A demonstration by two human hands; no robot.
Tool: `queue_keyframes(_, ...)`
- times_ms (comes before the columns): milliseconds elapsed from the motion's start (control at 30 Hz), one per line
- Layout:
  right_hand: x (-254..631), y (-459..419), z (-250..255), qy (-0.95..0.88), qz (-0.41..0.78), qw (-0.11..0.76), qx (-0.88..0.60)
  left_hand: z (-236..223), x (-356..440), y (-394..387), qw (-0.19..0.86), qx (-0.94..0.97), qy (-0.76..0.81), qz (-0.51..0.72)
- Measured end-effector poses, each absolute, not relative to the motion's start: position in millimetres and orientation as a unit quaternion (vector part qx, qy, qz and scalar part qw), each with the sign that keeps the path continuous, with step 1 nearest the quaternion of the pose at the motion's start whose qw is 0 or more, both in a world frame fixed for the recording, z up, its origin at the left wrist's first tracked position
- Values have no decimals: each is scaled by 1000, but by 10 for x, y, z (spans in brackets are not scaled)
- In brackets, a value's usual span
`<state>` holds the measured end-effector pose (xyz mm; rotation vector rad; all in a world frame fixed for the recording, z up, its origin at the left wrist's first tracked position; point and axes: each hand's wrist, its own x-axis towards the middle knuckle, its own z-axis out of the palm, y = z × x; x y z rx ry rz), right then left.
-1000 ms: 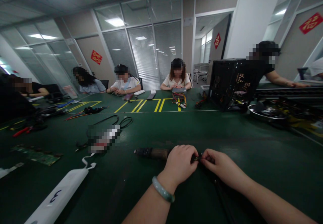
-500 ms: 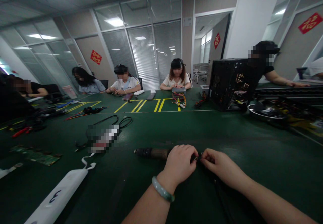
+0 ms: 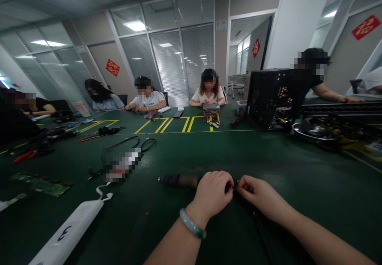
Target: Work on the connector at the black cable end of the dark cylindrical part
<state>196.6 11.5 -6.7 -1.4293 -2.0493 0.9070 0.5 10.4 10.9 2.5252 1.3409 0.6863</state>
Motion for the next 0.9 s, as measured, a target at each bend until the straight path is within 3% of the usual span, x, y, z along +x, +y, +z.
queue_keyframes(900,1977,112,-63,-747,339,238,-520,100,-8,111,103,857,448,234)
